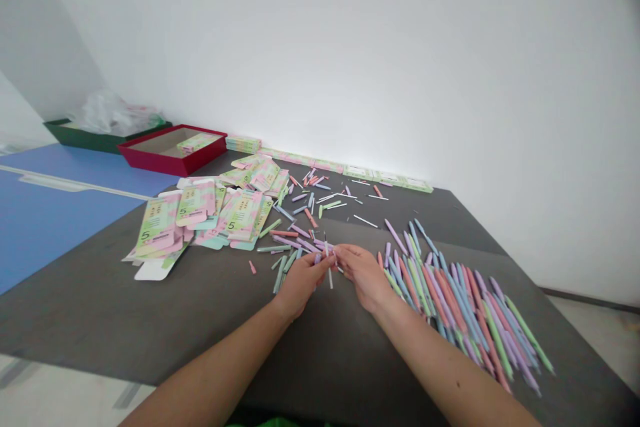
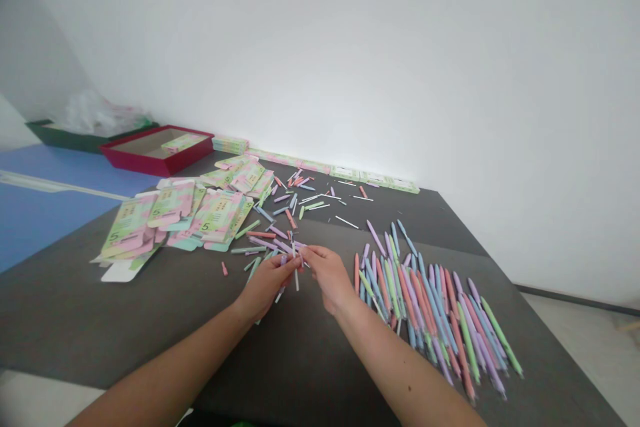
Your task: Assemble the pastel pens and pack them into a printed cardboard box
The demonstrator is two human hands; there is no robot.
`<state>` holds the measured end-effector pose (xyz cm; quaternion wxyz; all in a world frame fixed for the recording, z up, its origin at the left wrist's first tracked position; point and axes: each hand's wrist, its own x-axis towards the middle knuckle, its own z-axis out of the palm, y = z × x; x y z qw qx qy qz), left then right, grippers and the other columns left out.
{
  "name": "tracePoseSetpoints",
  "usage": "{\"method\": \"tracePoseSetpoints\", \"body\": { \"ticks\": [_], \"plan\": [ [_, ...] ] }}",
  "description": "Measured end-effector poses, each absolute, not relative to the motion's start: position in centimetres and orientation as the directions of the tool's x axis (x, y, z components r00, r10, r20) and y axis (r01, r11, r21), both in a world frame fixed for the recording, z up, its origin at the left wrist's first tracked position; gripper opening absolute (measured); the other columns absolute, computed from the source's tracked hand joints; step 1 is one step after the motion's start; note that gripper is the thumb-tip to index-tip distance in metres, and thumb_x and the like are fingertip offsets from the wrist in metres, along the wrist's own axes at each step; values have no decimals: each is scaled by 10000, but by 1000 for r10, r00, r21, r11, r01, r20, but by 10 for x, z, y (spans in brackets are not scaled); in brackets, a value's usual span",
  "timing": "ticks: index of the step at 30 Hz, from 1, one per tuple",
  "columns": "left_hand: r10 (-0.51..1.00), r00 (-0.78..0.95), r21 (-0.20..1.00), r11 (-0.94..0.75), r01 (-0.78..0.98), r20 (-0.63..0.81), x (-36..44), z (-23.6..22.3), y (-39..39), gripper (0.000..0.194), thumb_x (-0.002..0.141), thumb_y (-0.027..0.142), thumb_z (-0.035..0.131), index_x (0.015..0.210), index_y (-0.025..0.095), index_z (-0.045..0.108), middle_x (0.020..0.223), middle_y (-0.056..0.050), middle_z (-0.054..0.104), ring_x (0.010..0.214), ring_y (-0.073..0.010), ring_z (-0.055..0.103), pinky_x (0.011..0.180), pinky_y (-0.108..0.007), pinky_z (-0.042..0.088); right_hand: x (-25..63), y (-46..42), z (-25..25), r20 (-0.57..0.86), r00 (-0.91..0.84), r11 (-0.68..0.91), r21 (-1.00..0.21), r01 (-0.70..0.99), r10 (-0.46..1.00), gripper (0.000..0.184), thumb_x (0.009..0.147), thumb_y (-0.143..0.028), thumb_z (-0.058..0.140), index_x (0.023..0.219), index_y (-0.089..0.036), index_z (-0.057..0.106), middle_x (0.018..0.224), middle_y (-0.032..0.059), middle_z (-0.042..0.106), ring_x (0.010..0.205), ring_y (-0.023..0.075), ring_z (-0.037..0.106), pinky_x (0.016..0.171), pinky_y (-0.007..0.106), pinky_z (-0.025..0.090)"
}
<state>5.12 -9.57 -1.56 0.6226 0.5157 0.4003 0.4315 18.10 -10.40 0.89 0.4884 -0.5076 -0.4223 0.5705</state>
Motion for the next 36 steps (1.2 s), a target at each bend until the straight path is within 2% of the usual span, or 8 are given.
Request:
{"method": "tracePoseSetpoints", "body": {
  "ticks": [4, 8, 11, 16, 20, 23, 29, 36],
  "plan": [
    [950, 306, 989, 101, -105, -64, 50, -15, -95, 378, 722, 523, 600, 666, 150, 592, 497, 64, 339, 472, -80, 266, 466, -227, 184, 178, -110, 5, -150, 34, -142, -976, -163, 988, 283, 722, -450, 643, 754, -169, 661, 556, -40, 494, 458, 71, 312, 439, 221, 181],
    [950, 298, 983, 140, -123, -98, 49, -12, -95, 377, 719, 516, 608, 674, 142, 602, 492, 62, 357, 470, -76, 282, 465, -221, 193, 185, -115, 9, -201, -31, -192, -869, -455, 979, 273, 787, -443, 564, 867, -199, 658, 628, -36, 511, 437, 69, 339, 430, 212, 297],
    [951, 292, 966, 163, -202, -100, 49, -9, -96, 354, 715, 486, 628, 666, 137, 599, 500, 62, 359, 465, -64, 278, 464, -214, 198, 191, -118, 12, -238, -130, -266, -737, -621, 962, 261, 808, -379, 518, 939, -194, 647, 804, 23, 620, 618, 118, 545, 619, 259, 478],
    [945, 302, 933, 214, -290, -123, 50, -9, -97, 319, 734, 444, 630, 675, 134, 593, 526, 55, 391, 462, -50, 286, 452, -200, 213, 193, -129, 12, -248, -116, -259, -683, -683, 962, 202, 727, -133, 593, 917, -173, 647, 970, 52, 671, 847, 136, 626, 883, 281, 490],
    [936, 325, 911, 246, -331, -135, 50, -9, -98, 305, 752, 421, 625, 672, 129, 593, 529, 56, 383, 466, -46, 286, 453, -189, 223, 193, -136, 9, -284, -41, -245, -737, -630, 958, 282, 692, -65, 646, 953, -174, 644, 991, 52, 688, 874, 125, 647, 831, 235, 523],
    [933, 332, 908, 250, -335, -135, 50, -8, -98, 304, 747, 420, 632, 670, 128, 596, 546, 48, 406, 469, -47, 295, 452, -190, 226, 195, -137, 6, -267, 33, -201, -797, -570, 963, 269, 741, -165, 670, 1004, -183, 621, 1059, 78, 679, 930, 142, 648, 755, 223, 539],
    [933, 336, 916, 241, -320, -128, 51, -7, -99, 294, 747, 419, 631, 689, 133, 593, 591, 41, 444, 472, -45, 288, 456, -195, 220, 195, -139, 3, -119, 243, -42, -953, -300, 963, 335, 731, -333, 689, 1027, -203, 600, 909, 58, 722, 741, 154, 675, 675, 276, 526],
    [964, 266, 999, -27, 32, 18, 44, 5, -106, 266, 781, 411, 585, 700, 163, 641, 557, 45, 462, 524, -85, 360, 512, -215, 271, 194, -149, 13, 122, 255, 77, -981, 181, 959, 255, 823, -373, 555, 941, -186, 682, 780, 35, 695, 685, 162, 620, 691, 317, 495]
  ]
}}
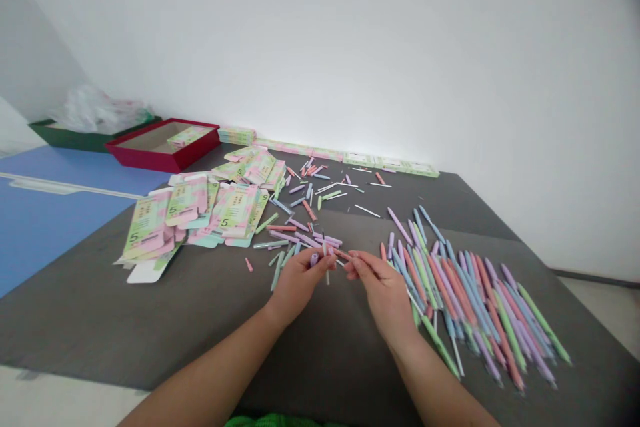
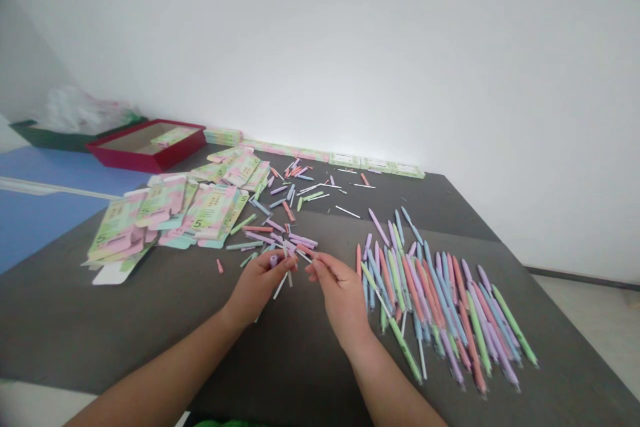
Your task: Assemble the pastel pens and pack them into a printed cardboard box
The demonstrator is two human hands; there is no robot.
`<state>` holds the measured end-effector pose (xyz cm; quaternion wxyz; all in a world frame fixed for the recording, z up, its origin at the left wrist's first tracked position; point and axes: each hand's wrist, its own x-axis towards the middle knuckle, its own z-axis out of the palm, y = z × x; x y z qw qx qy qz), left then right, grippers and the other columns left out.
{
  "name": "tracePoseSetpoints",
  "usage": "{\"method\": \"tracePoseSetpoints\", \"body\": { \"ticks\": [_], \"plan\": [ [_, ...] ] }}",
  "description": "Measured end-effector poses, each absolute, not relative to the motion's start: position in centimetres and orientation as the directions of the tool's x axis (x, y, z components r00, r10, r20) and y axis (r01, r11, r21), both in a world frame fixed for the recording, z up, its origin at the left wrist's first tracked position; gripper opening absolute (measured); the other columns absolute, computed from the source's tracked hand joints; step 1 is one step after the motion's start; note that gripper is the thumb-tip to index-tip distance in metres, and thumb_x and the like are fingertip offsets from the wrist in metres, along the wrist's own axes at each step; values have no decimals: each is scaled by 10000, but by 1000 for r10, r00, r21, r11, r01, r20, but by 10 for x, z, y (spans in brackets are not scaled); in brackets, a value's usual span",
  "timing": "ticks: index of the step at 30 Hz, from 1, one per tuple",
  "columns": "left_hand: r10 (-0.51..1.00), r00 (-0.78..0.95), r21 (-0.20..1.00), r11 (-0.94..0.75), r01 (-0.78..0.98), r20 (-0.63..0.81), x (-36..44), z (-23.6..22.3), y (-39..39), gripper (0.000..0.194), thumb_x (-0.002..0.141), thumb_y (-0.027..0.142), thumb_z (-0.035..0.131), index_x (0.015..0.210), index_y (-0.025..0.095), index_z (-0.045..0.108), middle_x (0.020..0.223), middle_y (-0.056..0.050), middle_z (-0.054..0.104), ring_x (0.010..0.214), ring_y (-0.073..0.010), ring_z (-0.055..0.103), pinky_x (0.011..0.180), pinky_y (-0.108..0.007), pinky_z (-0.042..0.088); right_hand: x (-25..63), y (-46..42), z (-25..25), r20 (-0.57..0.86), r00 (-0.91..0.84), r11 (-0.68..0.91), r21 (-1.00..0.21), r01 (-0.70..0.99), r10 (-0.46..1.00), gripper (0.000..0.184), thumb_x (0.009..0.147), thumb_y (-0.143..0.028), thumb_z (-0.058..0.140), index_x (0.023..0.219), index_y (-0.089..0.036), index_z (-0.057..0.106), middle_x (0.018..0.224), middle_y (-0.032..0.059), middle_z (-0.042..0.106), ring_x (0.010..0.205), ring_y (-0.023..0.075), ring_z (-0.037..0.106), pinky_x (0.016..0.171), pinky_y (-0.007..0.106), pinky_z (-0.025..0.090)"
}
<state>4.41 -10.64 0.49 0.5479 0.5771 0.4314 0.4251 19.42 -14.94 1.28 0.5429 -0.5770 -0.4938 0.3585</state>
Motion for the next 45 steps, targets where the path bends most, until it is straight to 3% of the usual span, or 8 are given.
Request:
{"method": "tracePoseSetpoints", "body": {
  "ticks": [7, 16, 23, 26, 29, 32, 35, 45],
  "plan": [
    [937, 261, 944, -282, 169, 233, 42, 14, -112, 144, 784, 300, 574, 754, 197, 671, 716, 7, 604, 672, -135, 498, 645, -230, 368, 198, -151, 12, 245, 193, 174, -930, 324, 950, 206, 838, -310, 543, 954, -228, 692, 773, 12, 668, 744, 160, 609, 705, 283, 483],
    [970, 238, 999, -38, -15, 40, 42, 4, -107, 236, 801, 386, 572, 719, 172, 628, 511, 61, 390, 494, -81, 307, 496, -215, 242, 194, -150, 4, 201, 160, 130, -921, 367, 967, 193, 786, -333, 589, 881, -230, 721, 859, 50, 705, 727, 191, 632, 690, 320, 493],
    [970, 244, 993, 40, -114, -11, 46, 0, -107, 255, 783, 407, 597, 714, 162, 618, 503, 67, 339, 499, -75, 286, 493, -211, 217, 192, -148, 1, 200, 106, 148, -917, 370, 974, 143, 779, -273, 604, 839, -230, 727, 806, 32, 692, 735, 185, 611, 702, 309, 461],
    [969, 245, 993, 49, -112, -20, 46, 2, -108, 254, 775, 402, 607, 706, 158, 623, 510, 64, 357, 504, -74, 297, 497, -208, 231, 190, -149, 0, 119, 122, 86, -965, 247, 985, 146, 774, -287, 620, 853, -232, 730, 775, 24, 687, 698, 172, 590, 687, 305, 446],
    [974, 227, 995, 37, -98, -14, 45, 3, -108, 249, 779, 400, 601, 720, 161, 633, 505, 63, 371, 502, -76, 307, 499, -209, 243, 188, -148, 0, -29, 140, -20, -998, -67, 990, 194, 780, -351, 626, 890, -230, 730, 825, 33, 684, 697, 153, 559, 675, 289, 435],
    [975, 224, 995, 33, -89, -13, 45, 3, -108, 253, 781, 406, 598, 733, 161, 634, 501, 65, 356, 493, -74, 293, 485, -212, 227, 189, -147, -1, -144, 83, -108, -933, -344, 986, 228, 739, -387, 673, 862, -206, 737, 819, 39, 655, 669, 126, 507, 633, 259, 417],
    [974, 227, 993, 32, -111, -6, 45, 3, -109, 253, 776, 405, 606, 728, 158, 628, 512, 66, 342, 499, -72, 285, 484, -212, 219, 189, -146, -1, -203, -4, -183, -873, -453, 979, 260, 713, -403, 693, 851, -187, 738, 711, 26, 611, 622, 113, 472, 598, 253, 401],
    [973, 229, 991, 24, -130, 6, 46, 4, -110, 242, 773, 387, 609, 686, 161, 614, 540, 55, 375, 526, -85, 313, 507, -218, 253, 184, -149, 2, 55, 77, 51, -997, 52, 996, 167, 778, -329, 610, 828, -221, 727, 844, 21, 625, 814, 174, 535, 741, 300, 412]
  ]
}}
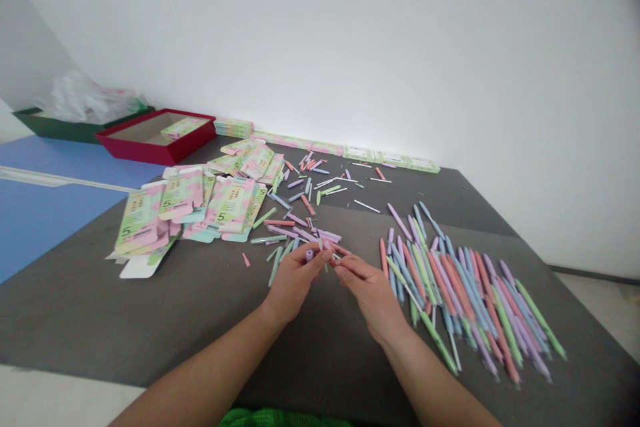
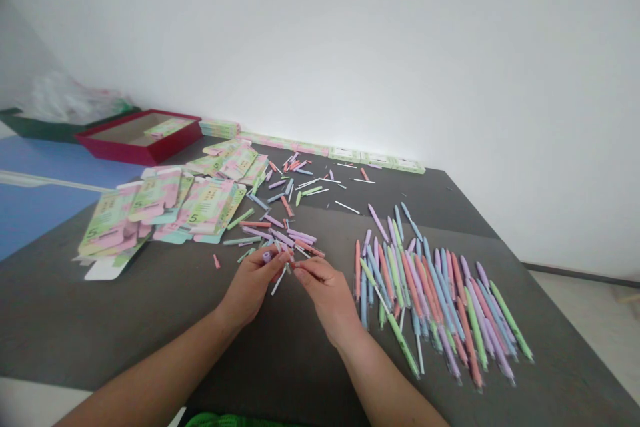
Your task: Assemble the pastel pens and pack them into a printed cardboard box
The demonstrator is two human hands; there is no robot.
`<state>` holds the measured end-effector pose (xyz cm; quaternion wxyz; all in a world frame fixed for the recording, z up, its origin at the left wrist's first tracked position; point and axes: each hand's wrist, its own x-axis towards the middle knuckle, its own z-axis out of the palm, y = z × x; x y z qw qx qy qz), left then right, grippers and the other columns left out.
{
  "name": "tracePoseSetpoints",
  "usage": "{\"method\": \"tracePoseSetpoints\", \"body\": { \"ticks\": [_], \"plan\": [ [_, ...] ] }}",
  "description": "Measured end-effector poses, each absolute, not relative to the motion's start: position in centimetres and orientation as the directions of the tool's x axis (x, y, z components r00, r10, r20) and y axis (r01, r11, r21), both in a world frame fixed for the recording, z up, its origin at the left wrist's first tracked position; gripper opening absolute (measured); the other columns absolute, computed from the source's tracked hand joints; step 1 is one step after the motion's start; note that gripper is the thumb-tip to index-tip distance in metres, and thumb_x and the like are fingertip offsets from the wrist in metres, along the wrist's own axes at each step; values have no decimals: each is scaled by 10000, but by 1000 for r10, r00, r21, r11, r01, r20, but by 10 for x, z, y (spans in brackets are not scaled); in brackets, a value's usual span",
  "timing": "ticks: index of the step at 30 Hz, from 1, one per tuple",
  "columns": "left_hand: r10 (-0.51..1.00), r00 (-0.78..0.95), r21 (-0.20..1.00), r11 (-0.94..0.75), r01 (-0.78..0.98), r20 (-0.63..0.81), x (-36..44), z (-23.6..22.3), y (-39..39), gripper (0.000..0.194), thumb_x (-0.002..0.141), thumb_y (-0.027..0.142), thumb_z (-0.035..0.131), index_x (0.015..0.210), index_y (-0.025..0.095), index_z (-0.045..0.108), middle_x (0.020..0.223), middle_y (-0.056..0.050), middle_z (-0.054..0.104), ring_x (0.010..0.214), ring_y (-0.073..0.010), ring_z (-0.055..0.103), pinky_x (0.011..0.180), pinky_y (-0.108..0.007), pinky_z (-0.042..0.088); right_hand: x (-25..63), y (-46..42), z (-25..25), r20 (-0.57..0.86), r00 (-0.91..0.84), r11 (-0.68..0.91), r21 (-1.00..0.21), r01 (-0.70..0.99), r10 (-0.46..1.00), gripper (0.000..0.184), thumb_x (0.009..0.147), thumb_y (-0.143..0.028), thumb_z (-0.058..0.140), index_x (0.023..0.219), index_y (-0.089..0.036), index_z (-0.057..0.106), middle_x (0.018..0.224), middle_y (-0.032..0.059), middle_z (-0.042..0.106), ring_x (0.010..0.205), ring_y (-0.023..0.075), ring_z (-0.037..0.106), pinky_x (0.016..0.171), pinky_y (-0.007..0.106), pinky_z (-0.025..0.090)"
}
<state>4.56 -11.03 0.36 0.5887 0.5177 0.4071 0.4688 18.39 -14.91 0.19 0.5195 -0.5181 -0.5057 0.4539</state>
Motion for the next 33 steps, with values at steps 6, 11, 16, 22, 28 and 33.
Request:
{"method": "tracePoseSetpoints", "body": {
  "ticks": [6, 11, 16, 22, 28, 33],
  "plan": [
    [970, 242, 994, 14, -107, 12, 47, 11, -113, 228, 751, 377, 630, 665, 166, 625, 541, 49, 429, 521, -90, 318, 505, -218, 257, 184, -149, 1, 109, 78, 102, -991, 91, 991, 151, 794, -311, 604, 837, -231, 723, 908, 28, 630, 867, 177, 558, 783, 297, 425],
    [967, 249, 996, -35, -80, 54, 47, 12, -112, 190, 767, 350, 616, 692, 178, 646, 606, 37, 512, 546, -98, 359, 534, -221, 289, 183, -149, 0, 143, 79, 137, -987, 83, 987, 147, 803, -300, 606, 866, -246, 728, 928, 26, 628, 921, 183, 561, 827, 307, 421],
    [969, 230, 995, -84, -52, 93, 47, 10, -112, 144, 772, 321, 616, 753, 196, 686, 677, 14, 564, 617, -121, 433, 593, -226, 326, 182, -149, -1, 158, 91, 148, -983, 107, 983, 158, 811, -291, 595, 886, -244, 726, 923, 25, 631, 909, 178, 569, 815, 302, 431],
    [964, 241, 993, -105, -60, 117, 48, 9, -112, 135, 757, 315, 630, 767, 201, 702, 771, -14, 615, 701, -151, 501, 666, -244, 380, 181, -151, -2, 187, 96, 172, -973, 153, 978, 194, 829, -283, 568, 949, -254, 717, 926, 34, 637, 940, 189, 570, 846, 314, 432],
    [950, 253, 983, -180, -38, 184, 49, 12, -114, 142, 770, 277, 620, 841, 236, 736, 916, -40, 676, 906, -205, 570, 872, -294, 386, 179, -150, -1, 190, 116, 187, -982, 37, 975, 196, 819, -287, 579, 959, -274, 715, 1029, 34, 640, 1054, 205, 551, 956, 366, 393],
    [965, 183, 982, -185, -32, 188, 47, 16, -117, 195, 783, 274, 606, 936, 249, 725, 990, -50, 687, 959, -222, 577, 905, -321, 390, 178, -149, 1, 176, 120, 175, -984, 27, 977, 183, 813, -290, 585, 930, -257, 722, 992, 38, 653, 1047, 205, 558, 955, 360, 392]
  ]
}}
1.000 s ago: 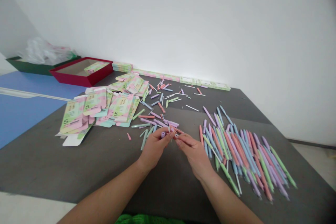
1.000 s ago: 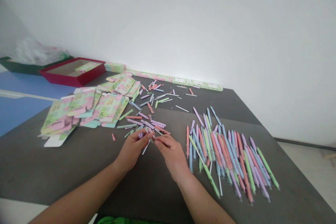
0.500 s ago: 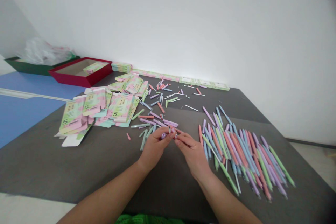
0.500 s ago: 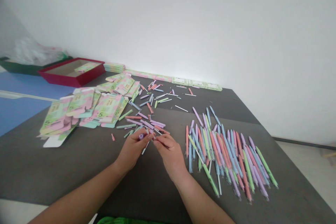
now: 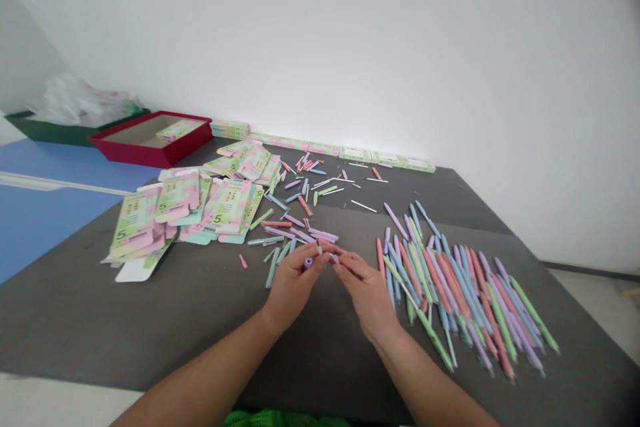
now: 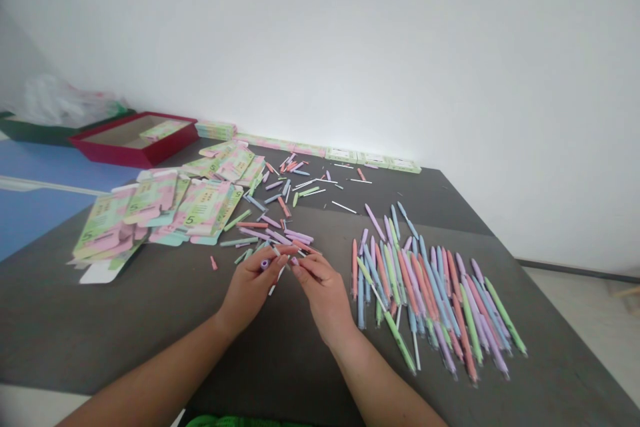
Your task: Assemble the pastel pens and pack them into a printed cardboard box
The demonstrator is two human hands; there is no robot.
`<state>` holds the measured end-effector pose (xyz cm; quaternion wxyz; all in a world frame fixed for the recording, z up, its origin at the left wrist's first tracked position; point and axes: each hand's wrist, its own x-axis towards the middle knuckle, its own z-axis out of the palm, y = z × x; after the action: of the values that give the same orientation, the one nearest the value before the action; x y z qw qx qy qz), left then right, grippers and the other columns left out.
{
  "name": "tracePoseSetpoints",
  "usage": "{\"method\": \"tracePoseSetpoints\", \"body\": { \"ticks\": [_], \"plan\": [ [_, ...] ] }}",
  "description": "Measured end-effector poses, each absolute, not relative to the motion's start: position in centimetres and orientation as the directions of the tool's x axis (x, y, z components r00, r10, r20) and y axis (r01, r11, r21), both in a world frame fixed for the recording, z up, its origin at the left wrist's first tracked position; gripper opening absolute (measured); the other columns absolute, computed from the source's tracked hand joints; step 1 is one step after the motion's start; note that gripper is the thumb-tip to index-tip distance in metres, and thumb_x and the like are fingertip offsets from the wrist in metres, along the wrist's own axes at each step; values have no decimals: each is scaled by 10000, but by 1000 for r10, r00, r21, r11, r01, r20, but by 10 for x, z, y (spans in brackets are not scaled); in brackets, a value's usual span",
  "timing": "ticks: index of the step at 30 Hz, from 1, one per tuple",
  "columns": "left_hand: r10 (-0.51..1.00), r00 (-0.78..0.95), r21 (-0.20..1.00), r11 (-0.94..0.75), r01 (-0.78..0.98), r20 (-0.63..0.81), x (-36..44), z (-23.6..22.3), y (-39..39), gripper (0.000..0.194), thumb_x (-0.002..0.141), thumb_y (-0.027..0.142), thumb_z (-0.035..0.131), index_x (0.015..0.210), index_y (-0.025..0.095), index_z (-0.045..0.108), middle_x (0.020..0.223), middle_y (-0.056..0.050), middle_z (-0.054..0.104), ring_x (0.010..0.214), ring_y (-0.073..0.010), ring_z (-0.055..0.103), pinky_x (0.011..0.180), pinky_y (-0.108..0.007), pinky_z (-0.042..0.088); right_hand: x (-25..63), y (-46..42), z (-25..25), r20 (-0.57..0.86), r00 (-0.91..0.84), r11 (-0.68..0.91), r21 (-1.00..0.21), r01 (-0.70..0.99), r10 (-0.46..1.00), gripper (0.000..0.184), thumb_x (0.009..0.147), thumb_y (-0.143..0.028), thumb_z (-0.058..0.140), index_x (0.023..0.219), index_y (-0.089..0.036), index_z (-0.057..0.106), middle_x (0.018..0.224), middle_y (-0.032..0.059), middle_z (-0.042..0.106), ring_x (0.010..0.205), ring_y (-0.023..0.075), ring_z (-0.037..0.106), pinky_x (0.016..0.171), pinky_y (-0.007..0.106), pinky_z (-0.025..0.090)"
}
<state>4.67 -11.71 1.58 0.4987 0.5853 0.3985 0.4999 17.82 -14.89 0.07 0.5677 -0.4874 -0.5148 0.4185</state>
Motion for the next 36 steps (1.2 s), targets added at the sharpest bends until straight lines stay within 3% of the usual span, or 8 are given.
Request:
{"method": "tracePoseSetpoints", "body": {
  "ticks": [4, 6, 8, 12, 17, 22, 30, 36],
  "plan": [
    [955, 153, 967, -255, -12, 253, 44, 14, -116, 173, 777, 270, 622, 901, 219, 730, 974, -56, 677, 947, -200, 571, 878, -295, 394, 179, -149, 2, 172, 121, 169, -985, 32, 978, 168, 811, -284, 591, 909, -257, 724, 963, 28, 651, 1036, 194, 558, 940, 333, 390],
    [977, 142, 984, -147, -99, 161, 44, 10, -113, 200, 777, 319, 622, 897, 193, 720, 772, -34, 654, 741, -149, 563, 719, -253, 427, 179, -150, 3, 161, 130, 158, -987, 32, 978, 165, 808, -291, 594, 903, -257, 724, 969, 28, 651, 1025, 194, 557, 927, 333, 394],
    [989, 151, 954, 40, -298, 5, 45, 5, -108, 248, 783, 373, 607, 889, 167, 695, 615, 11, 564, 521, -83, 439, 533, -208, 375, 179, -149, 3, 138, 150, 134, -990, 38, 979, 176, 807, -316, 591, 907, -255, 722, 975, 31, 653, 988, 196, 563, 885, 332, 416],
    [939, 295, 680, 333, -654, -176, 46, 1, -96, 195, 762, 334, 640, 812, 145, 633, 749, 13, 579, 446, -14, 318, 456, -163, 331, 181, -150, 2, 113, 177, 108, -993, 42, 978, 210, 808, -358, 580, 923, -244, 714, 948, 33, 658, 883, 190, 569, 782, 313, 446],
    [899, 350, 469, 437, -768, -264, 45, 2, -91, 125, 755, 243, 664, 808, 145, 608, 757, 19, 581, 468, -5, 394, 490, -143, 392, 180, -151, -4, 64, 126, 59, -998, 36, 990, 198, 793, -363, 604, 879, -224, 715, 891, 25, 668, 789, 174, 573, 753, 301, 445],
    [934, 248, 560, 352, -750, -256, 49, -2, -95, 151, 742, 266, 677, 823, 154, 616, 767, 20, 593, 586, -47, 508, 577, -173, 447, 174, -151, -7, 100, -80, 109, -987, 116, 992, 183, 818, -334, 577, 856, -217, 712, 933, 30, 632, 897, 183, 578, 819, 290, 436],
    [931, 282, 703, 360, -613, -230, 57, -6, -105, 190, 727, 318, 683, 821, 157, 652, 765, 20, 618, 645, -65, 546, 603, -168, 439, 160, -153, -13, 156, -95, 178, -932, 315, 983, 153, 808, -243, 592, 878, -259, 728, 1009, 34, 593, 980, 187, 563, 892, 292, 419],
    [905, 329, 623, 425, -656, -271, 52, -4, -102, 151, 742, 287, 662, 782, 142, 650, 886, -21, 662, 733, -98, 602, 677, -203, 485, 159, -153, -9, 199, -110, 225, -907, 357, 974, 148, 808, -229, 593, 858, -249, 732, 963, 34, 611, 942, 189, 573, 865, 303, 428]
  ]
}}
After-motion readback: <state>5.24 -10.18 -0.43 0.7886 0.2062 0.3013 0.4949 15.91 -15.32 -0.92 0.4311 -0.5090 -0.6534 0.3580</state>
